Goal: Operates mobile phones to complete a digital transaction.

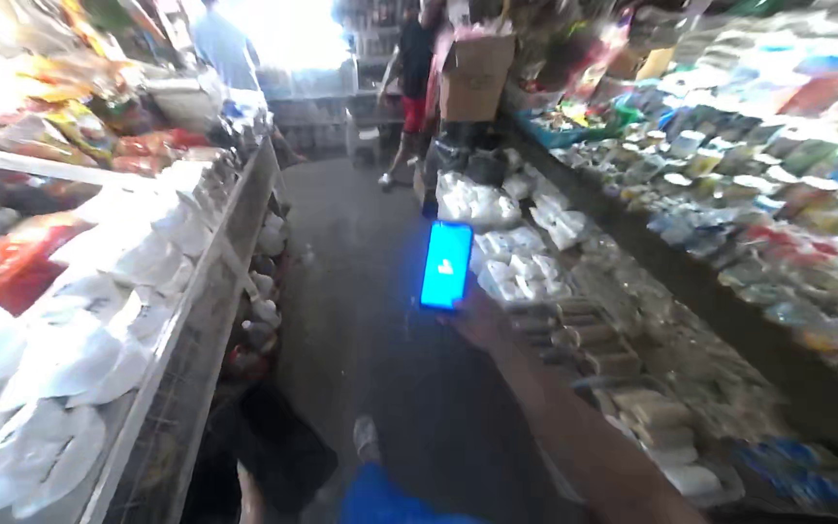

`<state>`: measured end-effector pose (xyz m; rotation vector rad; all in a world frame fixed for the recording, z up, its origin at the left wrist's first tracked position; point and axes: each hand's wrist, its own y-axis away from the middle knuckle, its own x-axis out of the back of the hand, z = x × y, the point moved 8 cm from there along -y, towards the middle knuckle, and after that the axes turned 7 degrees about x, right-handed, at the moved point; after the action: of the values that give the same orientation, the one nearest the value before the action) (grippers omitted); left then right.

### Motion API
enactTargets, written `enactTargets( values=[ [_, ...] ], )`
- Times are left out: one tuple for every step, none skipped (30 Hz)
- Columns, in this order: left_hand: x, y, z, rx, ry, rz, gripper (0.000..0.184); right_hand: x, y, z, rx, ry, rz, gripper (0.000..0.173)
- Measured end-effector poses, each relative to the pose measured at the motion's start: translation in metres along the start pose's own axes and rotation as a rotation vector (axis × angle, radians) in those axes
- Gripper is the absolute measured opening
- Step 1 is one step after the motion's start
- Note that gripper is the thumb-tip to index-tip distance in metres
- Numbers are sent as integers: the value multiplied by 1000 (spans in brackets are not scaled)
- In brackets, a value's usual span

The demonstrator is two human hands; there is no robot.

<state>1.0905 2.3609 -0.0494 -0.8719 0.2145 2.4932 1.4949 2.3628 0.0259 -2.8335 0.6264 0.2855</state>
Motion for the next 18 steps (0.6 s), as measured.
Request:
enactTargets(
  values=[
    [0,-40,1,36,-11,-5,65,6,-37,11,-23,64,32,71],
    [-3,-86,2,53,-4,-40,66,12,-78,20,-40,32,64,69],
    [-10,-133,3,56,-4,-75,67,18,-121,23,-40,3,82,68],
    [-22,-172,5,74,-13,-88,69,26,-155,24,-45,-15,95,67],
    [-35,-207,6,95,-10,-72,72,37,-181,26,-55,-42,106,63],
    [-47,-237,11,111,0,-33,77,45,-207,30,-63,-72,119,56],
    [-55,-266,18,111,12,-4,87,49,-236,38,-67,-108,112,52],
    [-61,-296,24,108,41,4,93,50,-270,44,-56,-128,86,51],
    [-69,-327,27,110,94,-27,94,53,-307,50,-34,-140,50,51],
    [-79,-358,29,111,182,-104,86,58,-342,57,-13,-161,10,55],
    [-90,-389,31,102,261,-191,78,62,-378,67,3,-176,-17,60],
    [-99,-415,32,97,314,-268,78,64,-413,79,9,-196,-43,64],
    [-107,-439,33,84,324,-321,82,66,-447,92,0,-212,-48,65],
    [-118,-464,33,53,310,-357,87,71,-480,103,-13,-217,-33,63],
    [-133,-490,33,23,291,-370,92,77,-515,111,-39,-206,-26,62],
    [-148,-513,33,-1,270,-359,93,82,-549,116,-85,-197,-46,64],
    [-162,-534,35,-12,263,-324,91,85,-581,121,-138,-192,-79,65],
    [-173,-555,37,-9,273,-279,88,86,-614,124,-184,-197,-127,68]
  ],
)
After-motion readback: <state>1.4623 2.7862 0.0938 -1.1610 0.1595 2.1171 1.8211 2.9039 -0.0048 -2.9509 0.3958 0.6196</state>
